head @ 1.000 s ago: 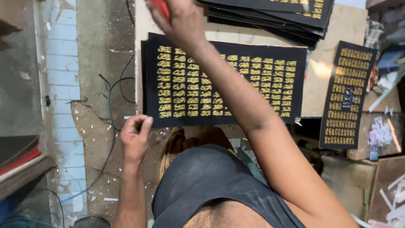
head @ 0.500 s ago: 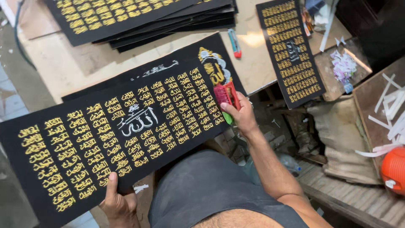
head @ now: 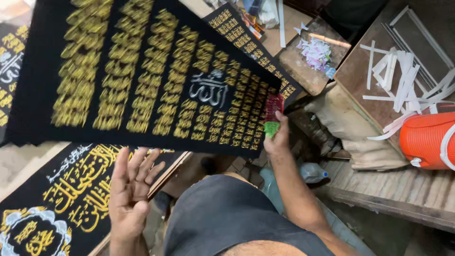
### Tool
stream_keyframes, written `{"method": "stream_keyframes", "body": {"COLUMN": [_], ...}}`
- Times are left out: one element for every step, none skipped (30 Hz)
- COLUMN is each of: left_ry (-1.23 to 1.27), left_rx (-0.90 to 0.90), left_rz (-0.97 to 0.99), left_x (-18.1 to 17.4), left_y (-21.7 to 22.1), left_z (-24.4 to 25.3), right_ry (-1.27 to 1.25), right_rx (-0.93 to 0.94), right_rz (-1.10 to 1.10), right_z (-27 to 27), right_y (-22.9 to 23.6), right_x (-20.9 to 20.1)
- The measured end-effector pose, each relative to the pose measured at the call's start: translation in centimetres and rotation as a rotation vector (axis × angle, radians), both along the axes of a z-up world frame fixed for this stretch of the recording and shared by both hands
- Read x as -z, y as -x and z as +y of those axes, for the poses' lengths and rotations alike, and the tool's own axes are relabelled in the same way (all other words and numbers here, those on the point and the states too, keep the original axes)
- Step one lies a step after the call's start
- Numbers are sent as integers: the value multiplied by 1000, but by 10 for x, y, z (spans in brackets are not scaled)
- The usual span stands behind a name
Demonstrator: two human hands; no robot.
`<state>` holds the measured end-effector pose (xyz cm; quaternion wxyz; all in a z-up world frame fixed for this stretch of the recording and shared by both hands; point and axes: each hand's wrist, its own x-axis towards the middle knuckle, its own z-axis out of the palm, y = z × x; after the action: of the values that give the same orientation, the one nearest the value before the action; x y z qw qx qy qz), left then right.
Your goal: The person wipes the surface of black decorative panels with gold Arabic calligraphy using a red brush. The person also uses a utility knife to trim the edges of the panels. Finished panels are stacked on the table.
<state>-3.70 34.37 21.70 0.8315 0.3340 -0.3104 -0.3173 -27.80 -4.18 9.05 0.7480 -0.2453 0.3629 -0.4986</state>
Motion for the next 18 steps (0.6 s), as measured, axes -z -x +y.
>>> {"method": "stream_keyframes", "body": {"left_ry": [-145, -268, -391, -520, -583, -643, -702, -749, -795, -846, -888, -934, -981, -1129, -1280, -1401, -1529, -1623], "left_rx": [-30, -83, -135, -188, -246, -306, -366, -430, -493, -561, -651, -746, -839, -964, -1075, -1165, -1261, -1343], "left_rz": [-86, -109, -131, -148, -122, -95, -68, -41, -14, 15, -85, -180, -277, -475, -679, -796, -906, -928], "left_x": [-9, -16, -21, -23, -24, -22, -17, -10, -1, 9, 21, 34, 48, 60, 71, 83, 93, 102], "left_y": [3, 6, 8, 12, 14, 13, 10, 9, 6, 3, -2, -7, -14, -20, -26, -26, -25, -29], "left_z": [-16, -28, -38, -42, -42, -42, -39, -32, -22, -7, 8, 26, 47, 71, 97, 122, 147, 168], "right_ry": [35, 64, 92, 83, 73, 69, 73, 76, 79, 66, 54, 42, 85, 132, 183, 221, 262, 292], "right_rx": [33, 61, 90, 131, 173, 212, 248, 273, 298, 276, 253, 220, 254, 273, 292, 272, 250, 190], "right_rz": [-9, -12, -15, 14, 42, 69, 105, 145, 185, 240, 295, 353, 456, 556, 654, 716, 776, 740], "right_z": [-20, -37, -51, -61, -71, -82, -90, -98, -105, -110, -113, -113, -110, -108, -105, -100, -93, -83], "right_y": [11, 24, 32, 39, 43, 44, 42, 39, 35, 29, 25, 24, 23, 20, 15, 10, 2, -7], "right_x": [8, 13, 18, 20, 20, 19, 17, 15, 13, 12, 12, 11, 11, 10, 8, 5, 3, 0]}}
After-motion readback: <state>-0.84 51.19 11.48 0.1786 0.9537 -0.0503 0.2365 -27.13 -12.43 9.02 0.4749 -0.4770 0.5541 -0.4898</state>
